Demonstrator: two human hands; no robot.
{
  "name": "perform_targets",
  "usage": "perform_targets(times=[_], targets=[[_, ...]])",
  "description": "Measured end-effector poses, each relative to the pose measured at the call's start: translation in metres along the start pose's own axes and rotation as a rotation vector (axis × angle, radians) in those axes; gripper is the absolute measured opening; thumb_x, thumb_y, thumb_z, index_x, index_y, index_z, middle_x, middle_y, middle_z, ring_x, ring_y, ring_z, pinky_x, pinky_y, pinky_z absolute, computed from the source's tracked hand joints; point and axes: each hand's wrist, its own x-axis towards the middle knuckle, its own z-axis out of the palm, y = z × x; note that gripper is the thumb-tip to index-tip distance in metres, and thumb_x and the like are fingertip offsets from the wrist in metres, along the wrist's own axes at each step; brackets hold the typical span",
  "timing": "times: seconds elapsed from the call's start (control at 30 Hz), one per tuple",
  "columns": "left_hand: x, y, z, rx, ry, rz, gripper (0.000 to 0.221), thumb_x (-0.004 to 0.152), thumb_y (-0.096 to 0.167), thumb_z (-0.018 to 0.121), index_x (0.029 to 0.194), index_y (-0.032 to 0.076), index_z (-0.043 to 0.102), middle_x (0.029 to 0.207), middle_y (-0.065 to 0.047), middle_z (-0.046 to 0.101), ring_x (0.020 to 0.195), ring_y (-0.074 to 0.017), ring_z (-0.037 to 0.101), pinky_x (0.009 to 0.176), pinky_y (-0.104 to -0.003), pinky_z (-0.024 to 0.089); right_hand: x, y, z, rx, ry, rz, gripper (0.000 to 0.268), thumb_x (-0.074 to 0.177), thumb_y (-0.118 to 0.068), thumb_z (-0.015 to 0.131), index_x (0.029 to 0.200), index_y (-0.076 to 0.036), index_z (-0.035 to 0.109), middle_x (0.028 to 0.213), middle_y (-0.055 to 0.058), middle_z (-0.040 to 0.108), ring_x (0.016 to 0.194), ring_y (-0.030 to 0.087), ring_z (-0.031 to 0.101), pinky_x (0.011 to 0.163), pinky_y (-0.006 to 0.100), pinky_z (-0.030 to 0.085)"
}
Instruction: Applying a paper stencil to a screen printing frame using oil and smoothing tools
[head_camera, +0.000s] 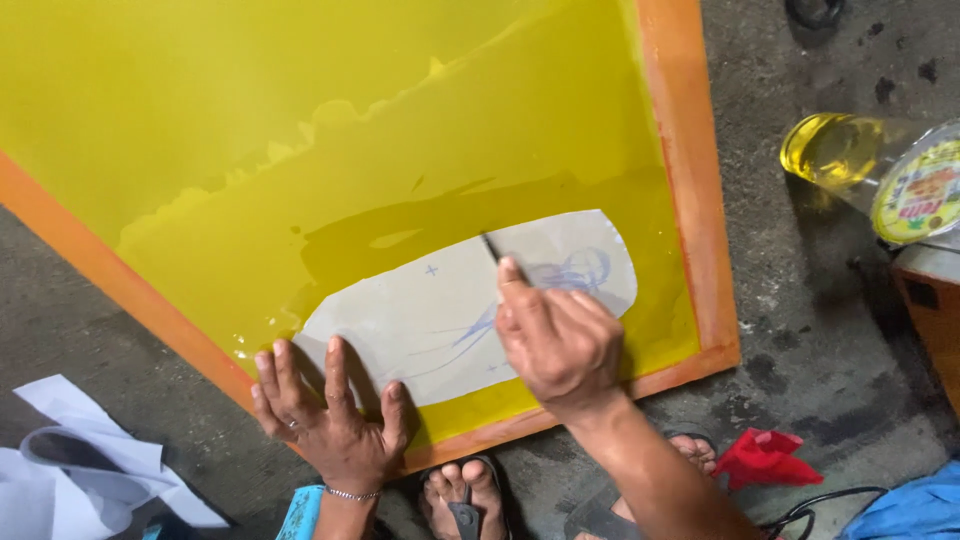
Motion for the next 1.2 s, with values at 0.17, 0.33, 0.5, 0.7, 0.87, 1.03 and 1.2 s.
perform_targets(times=[0.17,0.33,0.5,0.7,0.87,1.03,1.2], targets=[[-0.001,-0.001,0.001,-0.003,-0.002,-0.001,0.070,0.102,0.058,0.046,0.150,0.009,0.054,0.160,-0.032,0.036,0.154,-0.0481,0.027,0.127,-0.057,0.014,0.018,0.024,-0.026,-0.053,0.037,0.037,0.018,0.101,-0.003,0.066,0.117,0.002,0.072,0.071,0.003,0.063,0.050,0.017,0.051,0.050,0.035,0.046],[0.002,0.002,-0.001,-0.008,-0.009,0.006,0.069,0.103,0.056,0.045,0.151,0.007,0.053,0.162,-0.031,0.034,0.154,-0.0476,0.025,0.127,-0.059,0.015,0.025,0.037,-0.040,-0.042,0.079,0.055,0.015,0.104,-0.006,0.063,0.109,0.005,0.071,0.098,0.016,0.080,0.064,0.025,0.070,0.058,0.037,0.053],[0.001,0.001,0.000,-0.008,0.010,0.005,0.069,0.102,0.057,0.046,0.149,0.008,0.054,0.160,-0.031,0.036,0.154,-0.0478,0.027,0.126,-0.060,0.016,0.021,0.046,-0.044,-0.100,0.097,0.115,0.009,0.103,-0.004,0.065,0.104,0.004,0.069,0.096,0.017,0.080,0.057,0.029,0.063,0.054,0.040,0.048],[0.001,0.003,-0.005,-0.020,-0.033,-0.008,0.070,0.103,0.057,0.046,0.154,0.009,0.049,0.164,-0.030,0.030,0.156,-0.0462,0.022,0.127,-0.058,0.013,0.005,0.054,-0.045,-0.137,0.119,0.177,0.026,0.111,-0.016,0.060,0.114,0.008,0.069,0.064,0.000,0.053,0.047,0.012,0.046,0.044,0.033,0.040],[0.000,0.005,-0.008,-0.027,-0.028,-0.009,0.070,0.102,0.057,0.047,0.151,0.006,0.053,0.163,-0.030,0.032,0.155,-0.0465,0.024,0.126,-0.059,0.015,0.002,-0.013,-0.026,-0.131,0.023,0.040,0.012,0.100,-0.011,0.068,0.089,-0.011,0.065,0.059,-0.001,0.051,0.046,0.016,0.037,0.043,0.034,0.031],[0.003,0.006,-0.005,-0.042,-0.029,-0.025,0.068,0.102,0.055,0.049,0.150,0.007,0.053,0.163,-0.031,0.032,0.156,-0.0476,0.023,0.127,-0.061,0.013,0.007,-0.012,-0.009,-0.064,0.031,-0.023,0.011,0.100,-0.005,0.071,0.111,-0.004,0.072,0.058,-0.006,0.048,0.048,0.008,0.031,0.045,0.027,0.026],[0.002,0.004,-0.004,-0.039,-0.010,-0.006,0.069,0.102,0.056,0.048,0.152,0.008,0.052,0.163,-0.030,0.032,0.156,-0.0470,0.023,0.127,-0.061,0.014,0.007,0.015,-0.018,-0.069,0.073,0.002,0.018,0.096,0.005,0.070,0.112,-0.001,0.073,0.056,-0.005,0.053,0.044,0.007,0.038,0.041,0.028,0.030]])
